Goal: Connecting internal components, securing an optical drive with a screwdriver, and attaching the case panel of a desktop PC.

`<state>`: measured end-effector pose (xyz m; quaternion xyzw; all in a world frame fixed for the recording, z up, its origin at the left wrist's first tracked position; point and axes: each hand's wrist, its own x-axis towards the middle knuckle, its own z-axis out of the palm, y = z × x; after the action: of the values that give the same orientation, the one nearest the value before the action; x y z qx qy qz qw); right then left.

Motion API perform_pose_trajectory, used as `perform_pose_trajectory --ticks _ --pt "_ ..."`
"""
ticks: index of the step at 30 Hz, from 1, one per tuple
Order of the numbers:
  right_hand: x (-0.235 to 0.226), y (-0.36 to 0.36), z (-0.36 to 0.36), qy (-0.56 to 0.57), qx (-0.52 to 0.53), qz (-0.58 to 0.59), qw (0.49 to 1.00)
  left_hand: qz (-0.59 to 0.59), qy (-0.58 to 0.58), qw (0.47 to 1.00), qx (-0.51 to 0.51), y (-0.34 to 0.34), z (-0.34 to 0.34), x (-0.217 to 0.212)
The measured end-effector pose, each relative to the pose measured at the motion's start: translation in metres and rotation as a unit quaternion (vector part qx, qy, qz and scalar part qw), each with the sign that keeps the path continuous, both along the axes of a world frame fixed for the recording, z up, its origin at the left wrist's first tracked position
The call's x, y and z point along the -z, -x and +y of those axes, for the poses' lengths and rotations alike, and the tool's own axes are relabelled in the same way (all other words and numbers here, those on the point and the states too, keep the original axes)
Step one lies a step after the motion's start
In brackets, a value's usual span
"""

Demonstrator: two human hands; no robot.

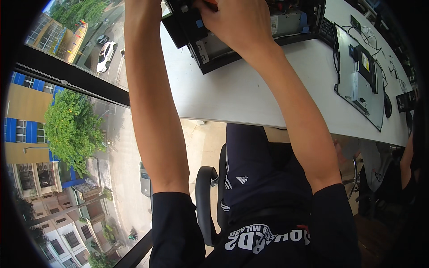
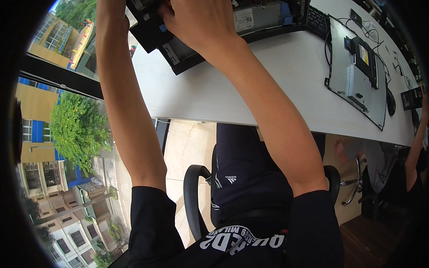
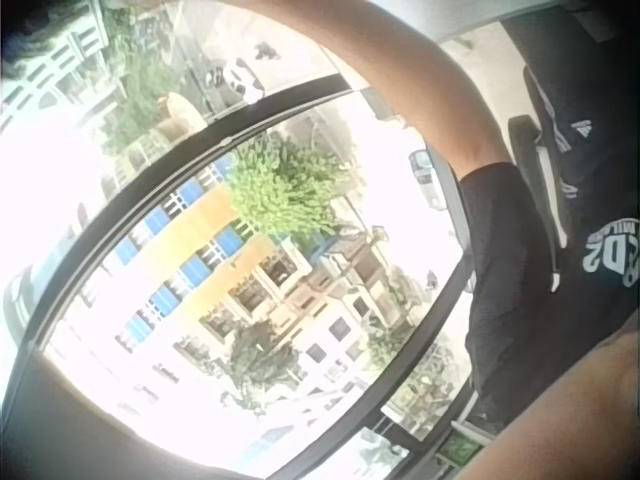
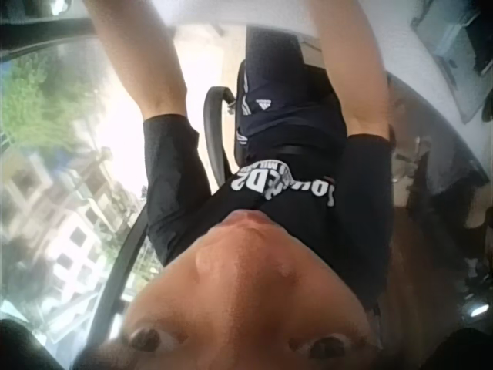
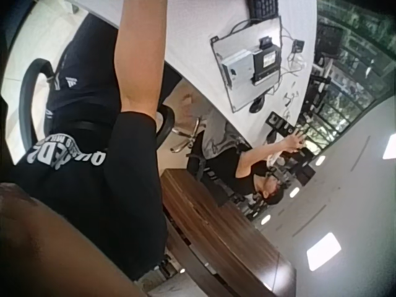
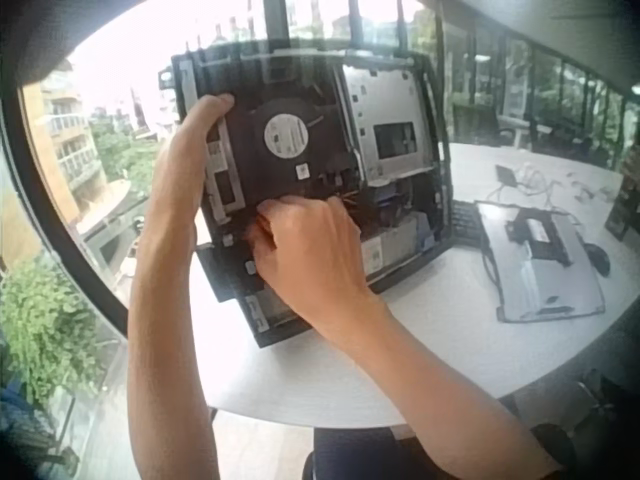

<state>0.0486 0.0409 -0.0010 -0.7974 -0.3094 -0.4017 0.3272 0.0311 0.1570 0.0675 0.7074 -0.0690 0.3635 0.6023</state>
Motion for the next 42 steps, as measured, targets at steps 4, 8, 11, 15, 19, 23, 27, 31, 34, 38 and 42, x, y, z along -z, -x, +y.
perform_pose_trajectory --ticks 4,8,11,15,19,23,27,31,34,38,42 --pt "0.001 0.003 -0.002 0.010 -0.010 0.009 1.000 -0.034 -0.005 0.999 0.002 0.011 -0.006 0.002" --pt "0.010 -0.003 -0.001 -0.085 -0.032 -0.056 0.994 -0.034 -0.023 0.999 0.013 -0.012 0.010 -0.013" --pt "0.011 -0.009 -0.013 -0.080 -0.010 -0.064 0.995 0.281 0.292 0.914 -0.027 -0.055 0.014 -0.036" --pt "-0.003 0.000 -0.014 -0.028 -0.065 -0.005 0.997 -0.048 -0.016 0.999 0.015 0.008 -0.003 0.004" --pt "-0.017 0.000 -0.021 0.006 -0.060 0.047 0.997 -0.036 -0.021 0.999 0.012 0.006 -0.008 0.004" --pt "-0.026 0.005 -0.020 0.037 -0.030 0.101 0.994 0.030 0.015 0.999 -0.018 -0.007 0.000 -0.001" --pt "-0.028 0.009 -0.017 0.019 -0.008 0.139 0.990 0.051 0.045 0.997 -0.046 0.006 -0.025 -0.022" --pt "-0.030 0.013 -0.007 0.009 -0.002 0.150 0.989 0.026 0.028 0.999 -0.005 -0.017 0.018 -0.006" --pt "-0.023 -0.001 -0.018 0.012 0.009 0.139 0.990 -0.002 0.019 0.999 0.050 -0.006 0.000 0.002" --pt "-0.037 0.017 -0.011 0.022 0.016 0.171 0.985 0.024 0.030 0.999 0.011 -0.020 0.012 -0.004" --pt "-0.042 0.022 -0.007 0.019 0.036 0.220 0.975 0.012 0.031 0.999 0.001 -0.002 0.003 -0.002"
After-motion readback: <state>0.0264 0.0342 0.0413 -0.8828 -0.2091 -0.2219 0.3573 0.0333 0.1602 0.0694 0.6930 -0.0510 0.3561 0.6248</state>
